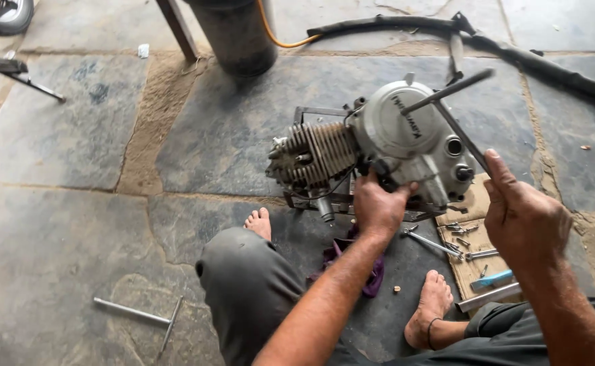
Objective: Dismantling and repairing a motorcycle engine casing.
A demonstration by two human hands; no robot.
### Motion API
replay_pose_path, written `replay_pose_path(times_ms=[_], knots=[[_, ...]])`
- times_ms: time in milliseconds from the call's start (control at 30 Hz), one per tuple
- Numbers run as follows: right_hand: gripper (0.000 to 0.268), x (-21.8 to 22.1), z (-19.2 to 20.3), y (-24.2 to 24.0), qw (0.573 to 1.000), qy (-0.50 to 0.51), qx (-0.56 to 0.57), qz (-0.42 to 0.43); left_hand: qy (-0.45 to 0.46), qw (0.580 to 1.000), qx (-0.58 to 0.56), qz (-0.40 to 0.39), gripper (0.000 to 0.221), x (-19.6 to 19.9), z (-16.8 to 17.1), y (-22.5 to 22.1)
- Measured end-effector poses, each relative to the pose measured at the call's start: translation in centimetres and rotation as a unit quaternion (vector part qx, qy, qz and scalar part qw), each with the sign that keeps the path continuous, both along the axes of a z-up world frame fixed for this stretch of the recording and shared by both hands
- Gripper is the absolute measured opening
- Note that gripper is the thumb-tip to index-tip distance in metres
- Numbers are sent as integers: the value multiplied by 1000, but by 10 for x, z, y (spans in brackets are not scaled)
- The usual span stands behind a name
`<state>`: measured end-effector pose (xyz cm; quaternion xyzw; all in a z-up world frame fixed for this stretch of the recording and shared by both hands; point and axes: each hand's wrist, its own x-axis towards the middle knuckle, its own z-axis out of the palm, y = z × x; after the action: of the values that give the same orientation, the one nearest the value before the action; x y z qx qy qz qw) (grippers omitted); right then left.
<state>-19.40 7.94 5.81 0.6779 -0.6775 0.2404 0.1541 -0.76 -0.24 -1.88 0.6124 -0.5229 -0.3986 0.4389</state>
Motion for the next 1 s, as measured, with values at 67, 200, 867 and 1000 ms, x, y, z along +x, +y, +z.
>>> replay_pose_path(times_ms=[67, 200, 867, 1000], knots=[[37, 5, 5, -4, 1000, 13, 1, 10, 8, 1000, 3, 4, 64, -3, -2, 2], [34, 36, 37, -20, 999, 4, -24, 42, 20, 999, 31, 10, 66, -4, 4, -3], [36, 53, 36, -29, 999, 43, -19, 6, 24, 997, 72, -26, 69, 0, 9, 4], [30, 42, 33, -25, 997, 38, -57, 30, 31, 997, 77, -13, 68, 2, 18, 0]])
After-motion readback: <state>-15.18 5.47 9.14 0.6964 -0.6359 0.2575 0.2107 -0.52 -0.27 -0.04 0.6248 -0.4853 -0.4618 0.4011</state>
